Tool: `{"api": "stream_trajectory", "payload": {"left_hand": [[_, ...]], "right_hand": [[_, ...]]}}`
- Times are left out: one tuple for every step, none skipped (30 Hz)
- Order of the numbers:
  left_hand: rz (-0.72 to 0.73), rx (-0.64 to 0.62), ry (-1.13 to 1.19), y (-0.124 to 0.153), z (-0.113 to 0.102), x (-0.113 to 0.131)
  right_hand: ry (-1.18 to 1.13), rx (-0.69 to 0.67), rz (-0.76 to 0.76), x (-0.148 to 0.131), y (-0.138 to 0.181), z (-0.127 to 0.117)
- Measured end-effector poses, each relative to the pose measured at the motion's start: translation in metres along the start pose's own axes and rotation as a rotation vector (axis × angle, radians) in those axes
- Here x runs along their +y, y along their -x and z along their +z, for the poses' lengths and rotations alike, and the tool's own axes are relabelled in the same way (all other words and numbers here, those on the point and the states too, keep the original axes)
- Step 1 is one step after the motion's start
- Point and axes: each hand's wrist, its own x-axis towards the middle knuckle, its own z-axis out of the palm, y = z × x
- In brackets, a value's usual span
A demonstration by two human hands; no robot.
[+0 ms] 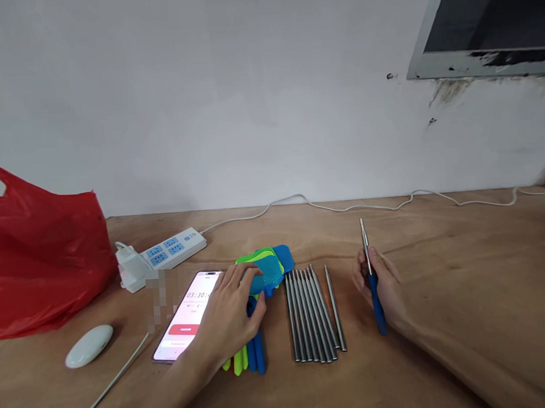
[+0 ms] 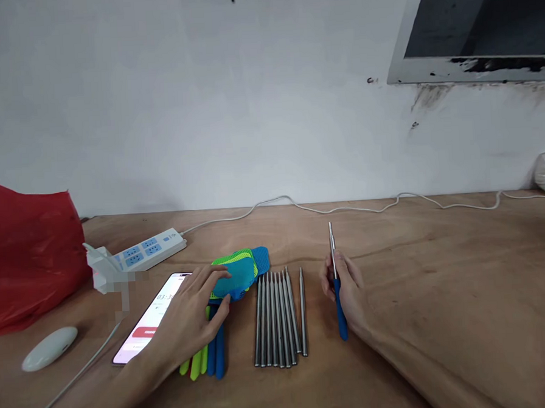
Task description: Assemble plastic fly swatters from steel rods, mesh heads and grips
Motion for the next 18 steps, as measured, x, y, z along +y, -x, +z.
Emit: {"api": "stream_trajectory", "payload": {"left_hand": [[-0.008, -0.016, -0.015, 0.000, 0.002, -0.002], [-0.013, -0.029, -0.021, 0.000, 0.004, -0.004], [-0.016, -0.040, -0.022, 0.000, 0.006, -0.005], [-0.019, -0.053, -0.024, 0.001, 0.007, -0.006], [-0.022, -0.065, -0.024, 0.001, 0.007, -0.007], [-0.025, -0.076, -0.022, 0.001, 0.007, -0.007], [-0.026, -0.084, -0.018, 0.001, 0.006, -0.006], [-0.028, -0.090, -0.013, 0.001, 0.006, -0.006], [-0.030, -0.095, -0.006, 0.000, 0.005, -0.005], [-0.032, -0.100, 0.001, 0.000, 0.005, -0.004], [-0.035, -0.104, 0.008, -0.001, 0.004, -0.004], [-0.038, -0.107, 0.016, -0.001, 0.004, -0.003], [-0.041, -0.109, 0.023, -0.002, 0.004, -0.003], [-0.044, -0.112, 0.029, -0.002, 0.004, -0.003], [-0.046, -0.114, 0.035, -0.003, 0.004, -0.003], [-0.048, -0.116, 0.040, -0.003, 0.003, -0.003], [-0.049, -0.118, 0.045, -0.003, 0.003, -0.003], [-0.051, -0.119, 0.049, -0.003, 0.003, -0.004]], "right_hand": [[0.040, 0.010, -0.035, 0.002, 0.000, -0.001], [0.083, 0.016, -0.063, 0.005, 0.001, -0.002], [0.128, 0.014, -0.083, 0.007, 0.001, -0.002], [0.173, 0.005, -0.094, 0.009, 0.001, -0.002], [0.220, -0.011, -0.100, 0.011, 0.001, -0.001], [0.268, -0.035, -0.103, 0.013, 0.001, -0.001], [0.314, -0.061, -0.104, 0.015, 0.000, -0.001], [0.358, -0.087, -0.106, 0.017, -0.001, -0.001], [0.397, -0.113, -0.109, 0.018, -0.003, -0.001], [0.432, -0.139, -0.112, 0.020, -0.003, -0.001], [0.463, -0.165, -0.114, 0.022, -0.004, -0.002], [0.489, -0.193, -0.114, 0.024, -0.004, -0.003], [0.512, -0.221, -0.113, 0.026, -0.004, -0.004], [0.531, -0.249, -0.111, 0.027, -0.004, -0.005], [0.547, -0.274, -0.110, 0.028, -0.004, -0.006], [0.560, -0.295, -0.108, 0.029, -0.003, -0.006], [0.571, -0.313, -0.106, 0.030, -0.003, -0.007], [0.579, -0.328, -0.103, 0.030, -0.002, -0.008]]}}
